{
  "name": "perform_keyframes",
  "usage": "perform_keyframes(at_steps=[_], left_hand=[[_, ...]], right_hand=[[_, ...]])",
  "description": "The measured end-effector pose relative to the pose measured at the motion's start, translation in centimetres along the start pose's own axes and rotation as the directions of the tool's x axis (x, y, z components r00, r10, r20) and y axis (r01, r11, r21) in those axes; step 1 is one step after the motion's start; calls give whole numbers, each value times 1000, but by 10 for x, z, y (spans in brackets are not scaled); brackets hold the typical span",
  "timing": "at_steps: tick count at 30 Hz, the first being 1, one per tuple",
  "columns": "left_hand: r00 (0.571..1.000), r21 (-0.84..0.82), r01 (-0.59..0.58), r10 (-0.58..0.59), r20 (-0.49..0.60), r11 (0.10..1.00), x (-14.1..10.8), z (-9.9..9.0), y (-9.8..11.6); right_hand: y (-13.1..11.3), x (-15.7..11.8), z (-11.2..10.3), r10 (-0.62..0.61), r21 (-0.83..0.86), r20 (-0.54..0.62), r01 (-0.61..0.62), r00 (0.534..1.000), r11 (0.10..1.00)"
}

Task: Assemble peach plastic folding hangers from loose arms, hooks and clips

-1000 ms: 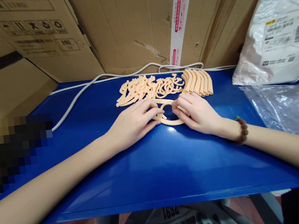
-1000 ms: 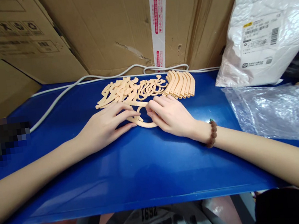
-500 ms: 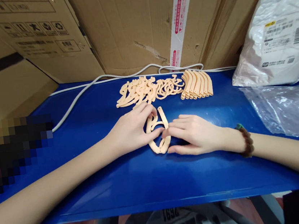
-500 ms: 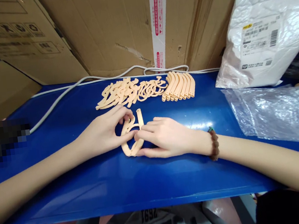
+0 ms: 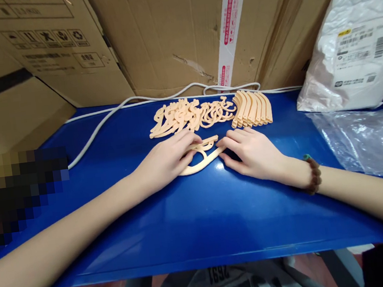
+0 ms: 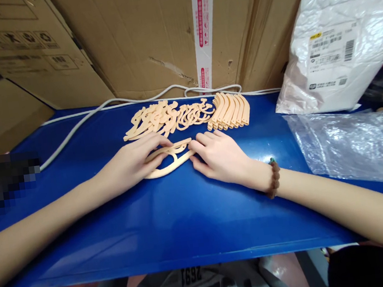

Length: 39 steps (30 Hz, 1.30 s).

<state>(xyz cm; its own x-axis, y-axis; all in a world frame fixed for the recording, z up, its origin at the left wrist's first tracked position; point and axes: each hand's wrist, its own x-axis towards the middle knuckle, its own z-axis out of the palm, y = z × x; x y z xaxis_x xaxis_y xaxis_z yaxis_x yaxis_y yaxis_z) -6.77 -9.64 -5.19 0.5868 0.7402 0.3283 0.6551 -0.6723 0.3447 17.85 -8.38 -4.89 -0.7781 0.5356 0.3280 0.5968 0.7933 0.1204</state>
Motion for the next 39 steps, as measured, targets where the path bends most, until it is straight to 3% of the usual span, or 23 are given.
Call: perform_keyframes(at_steps=[5,13,19,23,29,35,39], left_hand=[[996,282,-87,92,-5,955,0,-2,-9],[985,347,-157,173,-16,925,1,-1,-14],[978,384,-187,206,-11,904,1,-1,-16],[975,361,-196,221,-31,912,0,0,-18],[967,321,-204,242,-83,925,1,2,-23],[967,191,-211,233,-100,959,4,3,-21],[978,150,-178,192,-82,972,5,2,-15]], right_hand=[[-1,1,-2,-145,71,-46,148,988,986],[-4,-1,-6,-366,-13,-113,367,924,930],[-5,-1,-5,-352,-48,-99,349,931,936],[-6,1,-4,-230,-53,-61,227,971,973],[13,8,-13,81,-97,-86,-90,993,991],[55,15,-40,423,-92,-176,-443,889,892],[79,15,-49,532,-124,-211,-563,820,817]])
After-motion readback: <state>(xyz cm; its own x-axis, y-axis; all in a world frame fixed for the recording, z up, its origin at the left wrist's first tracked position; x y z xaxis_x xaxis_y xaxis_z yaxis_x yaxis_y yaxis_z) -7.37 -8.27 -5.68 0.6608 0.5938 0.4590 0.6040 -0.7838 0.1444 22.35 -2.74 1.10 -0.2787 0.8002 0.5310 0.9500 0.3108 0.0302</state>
